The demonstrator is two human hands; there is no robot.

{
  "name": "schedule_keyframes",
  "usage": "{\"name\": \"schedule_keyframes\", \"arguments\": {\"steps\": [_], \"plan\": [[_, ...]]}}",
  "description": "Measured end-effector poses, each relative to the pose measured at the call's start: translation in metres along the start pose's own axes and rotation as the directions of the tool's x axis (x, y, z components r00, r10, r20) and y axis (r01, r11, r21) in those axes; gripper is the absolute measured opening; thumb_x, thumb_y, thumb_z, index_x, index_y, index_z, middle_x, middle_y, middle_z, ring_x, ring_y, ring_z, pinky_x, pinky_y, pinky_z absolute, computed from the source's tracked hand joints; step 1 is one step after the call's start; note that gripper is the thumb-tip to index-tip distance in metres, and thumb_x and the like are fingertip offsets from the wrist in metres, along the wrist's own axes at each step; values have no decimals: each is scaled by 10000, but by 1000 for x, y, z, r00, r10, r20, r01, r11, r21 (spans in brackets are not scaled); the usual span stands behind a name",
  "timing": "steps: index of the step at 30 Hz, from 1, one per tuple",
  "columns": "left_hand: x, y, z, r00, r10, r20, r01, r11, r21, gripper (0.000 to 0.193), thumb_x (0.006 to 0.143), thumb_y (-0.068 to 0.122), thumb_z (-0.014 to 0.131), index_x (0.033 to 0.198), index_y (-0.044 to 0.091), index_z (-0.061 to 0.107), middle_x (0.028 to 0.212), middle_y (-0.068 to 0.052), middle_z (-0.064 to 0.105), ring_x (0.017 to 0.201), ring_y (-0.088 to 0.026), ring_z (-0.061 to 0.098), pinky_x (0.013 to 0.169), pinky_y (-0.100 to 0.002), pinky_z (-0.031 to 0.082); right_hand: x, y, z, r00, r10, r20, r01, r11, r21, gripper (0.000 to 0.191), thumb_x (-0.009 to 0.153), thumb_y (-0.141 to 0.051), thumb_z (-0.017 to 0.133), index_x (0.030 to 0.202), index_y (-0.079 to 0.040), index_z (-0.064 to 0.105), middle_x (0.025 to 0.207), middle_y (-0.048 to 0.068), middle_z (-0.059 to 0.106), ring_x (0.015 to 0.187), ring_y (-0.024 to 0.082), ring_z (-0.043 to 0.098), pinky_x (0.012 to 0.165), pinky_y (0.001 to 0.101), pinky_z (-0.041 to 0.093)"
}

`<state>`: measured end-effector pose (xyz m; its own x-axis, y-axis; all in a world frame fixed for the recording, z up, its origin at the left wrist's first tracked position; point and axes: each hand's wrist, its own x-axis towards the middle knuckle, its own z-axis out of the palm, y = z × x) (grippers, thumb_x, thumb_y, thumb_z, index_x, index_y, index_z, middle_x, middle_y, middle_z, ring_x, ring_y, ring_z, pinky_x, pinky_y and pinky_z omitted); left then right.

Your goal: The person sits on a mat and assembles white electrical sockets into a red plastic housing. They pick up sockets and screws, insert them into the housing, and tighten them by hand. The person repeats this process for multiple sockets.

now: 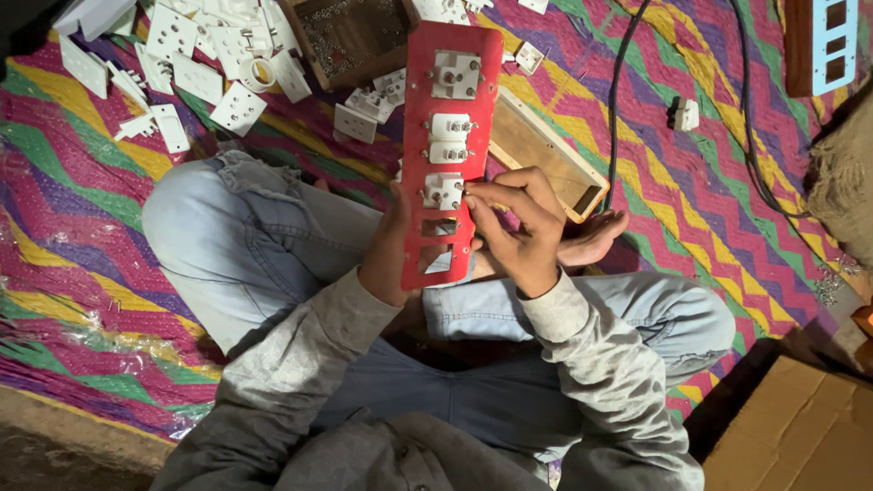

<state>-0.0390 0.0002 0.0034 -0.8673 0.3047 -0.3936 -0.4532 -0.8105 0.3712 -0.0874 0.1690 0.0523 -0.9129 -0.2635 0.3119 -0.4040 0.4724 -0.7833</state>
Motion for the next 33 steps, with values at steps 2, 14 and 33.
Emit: {"name": "schedule_keyframes", "arguments": {"steps": [2, 14, 33], "plan": [[1, 0, 0, 1000, -4, -9, 3, 1000, -2, 797, 977, 687, 420, 1477, 66, 416, 1238, -113, 605, 1088, -254, 674, 926, -518, 622, -1, 1, 0, 1000, -8, -3, 8, 1000, -7, 234, 864, 3, 855, 1079, -32, 771, 979, 80, 634, 894, 189, 628, 772, 295, 502], [0, 0, 1, 998, 5, 57, -3, 999, -39, 797, 977, 684, 398, 1546, 129, 347, 1384, -115, 570, 1201, -258, 636, 947, -522, 598, 0, 8, -5, 993, 74, 92, -84, 990, 112, 365, 841, -22, 878, 1179, -10, 741, 1202, 100, 601, 913, 186, 625, 841, 298, 519], [3, -3, -14, 996, 49, 75, -40, 991, -125, 803, 1006, 692, 418, 1540, 94, 379, 1374, -157, 587, 1180, -318, 647, 985, -506, 573, -14, 21, 5, 952, 200, 231, -286, 849, 444, 148, 955, 55, 763, 1092, 19, 716, 1335, 153, 652, 917, 118, 696, 685, 239, 593]]}}
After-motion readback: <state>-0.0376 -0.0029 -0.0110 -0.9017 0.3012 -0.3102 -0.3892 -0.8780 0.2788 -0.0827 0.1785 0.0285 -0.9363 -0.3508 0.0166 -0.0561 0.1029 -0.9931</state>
